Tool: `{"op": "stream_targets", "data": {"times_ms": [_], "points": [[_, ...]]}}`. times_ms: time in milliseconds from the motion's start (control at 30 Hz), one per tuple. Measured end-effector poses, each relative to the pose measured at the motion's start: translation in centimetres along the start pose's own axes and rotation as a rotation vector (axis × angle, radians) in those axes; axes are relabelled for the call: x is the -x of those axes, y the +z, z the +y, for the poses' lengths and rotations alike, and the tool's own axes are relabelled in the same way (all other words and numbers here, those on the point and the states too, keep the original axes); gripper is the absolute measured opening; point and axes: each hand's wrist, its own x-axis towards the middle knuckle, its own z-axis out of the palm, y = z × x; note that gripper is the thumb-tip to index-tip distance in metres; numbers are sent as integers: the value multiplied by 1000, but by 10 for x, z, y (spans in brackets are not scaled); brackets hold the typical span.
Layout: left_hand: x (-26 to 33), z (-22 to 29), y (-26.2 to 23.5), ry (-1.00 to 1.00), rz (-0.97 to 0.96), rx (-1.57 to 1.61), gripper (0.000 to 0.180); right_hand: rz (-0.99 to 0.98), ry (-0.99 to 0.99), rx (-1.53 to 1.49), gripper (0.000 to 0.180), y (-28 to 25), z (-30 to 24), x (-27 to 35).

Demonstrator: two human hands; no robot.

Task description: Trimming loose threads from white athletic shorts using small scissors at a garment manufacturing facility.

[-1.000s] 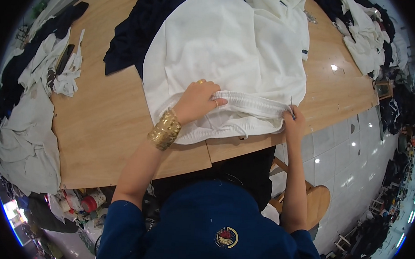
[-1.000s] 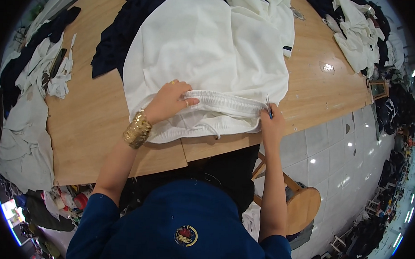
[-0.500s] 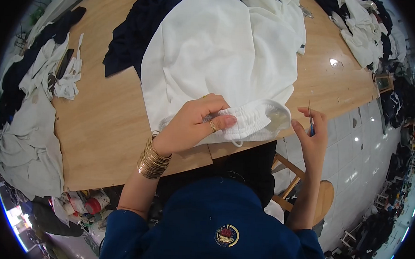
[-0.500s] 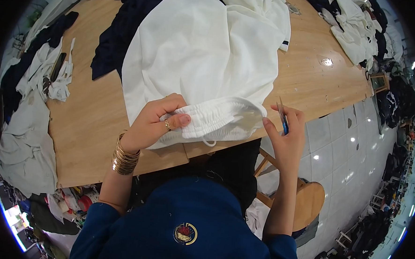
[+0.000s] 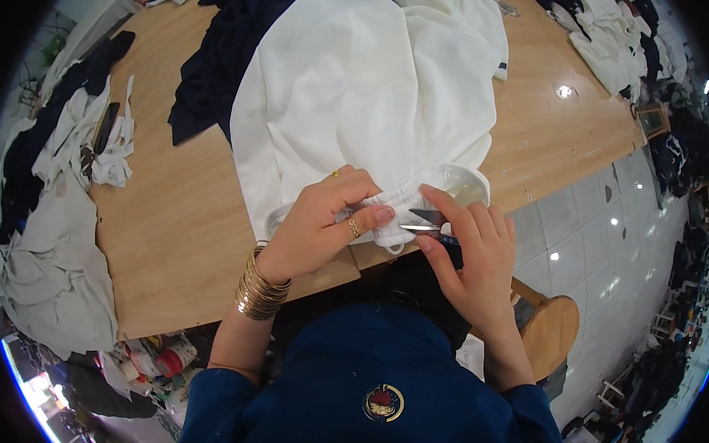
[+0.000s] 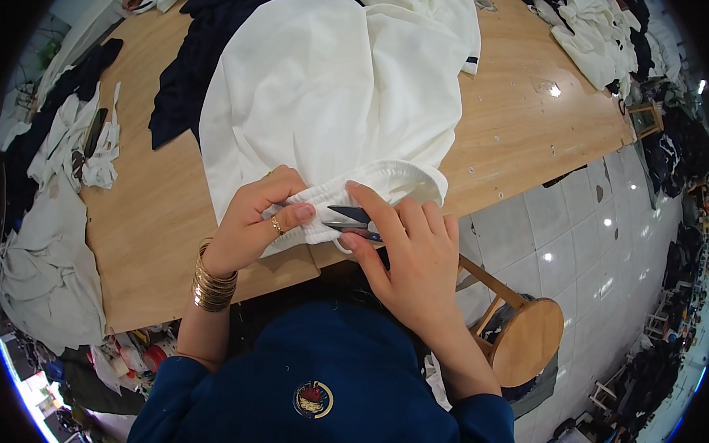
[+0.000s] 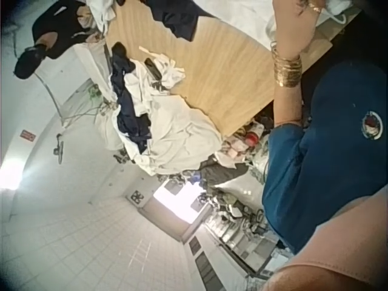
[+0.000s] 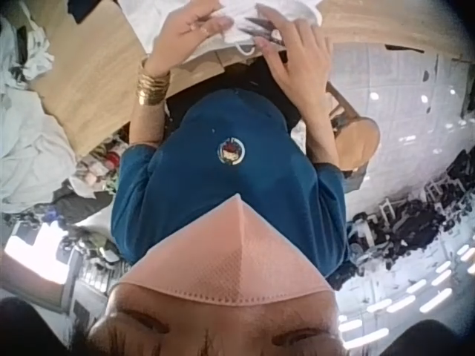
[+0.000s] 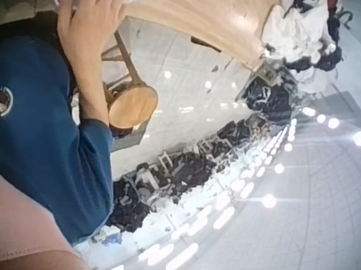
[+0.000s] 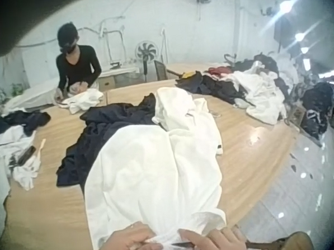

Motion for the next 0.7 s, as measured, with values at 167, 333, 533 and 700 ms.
{"op": "stream_targets", "data": {"times_ms": [167, 333, 533, 700], "points": [[1, -1, 1, -2, -9, 4, 19, 35, -18, 28, 39, -3, 0, 1], [-1, -1, 3, 1, -15, 6, 20, 23, 0, 39, 39, -7, 0, 0], [0, -2, 6, -7, -6, 25, 22, 33, -1, 70, 36, -9, -1, 0], [0, 2, 6, -56, 3, 24, 20, 49, -2, 87, 36, -7, 0, 1]]}}
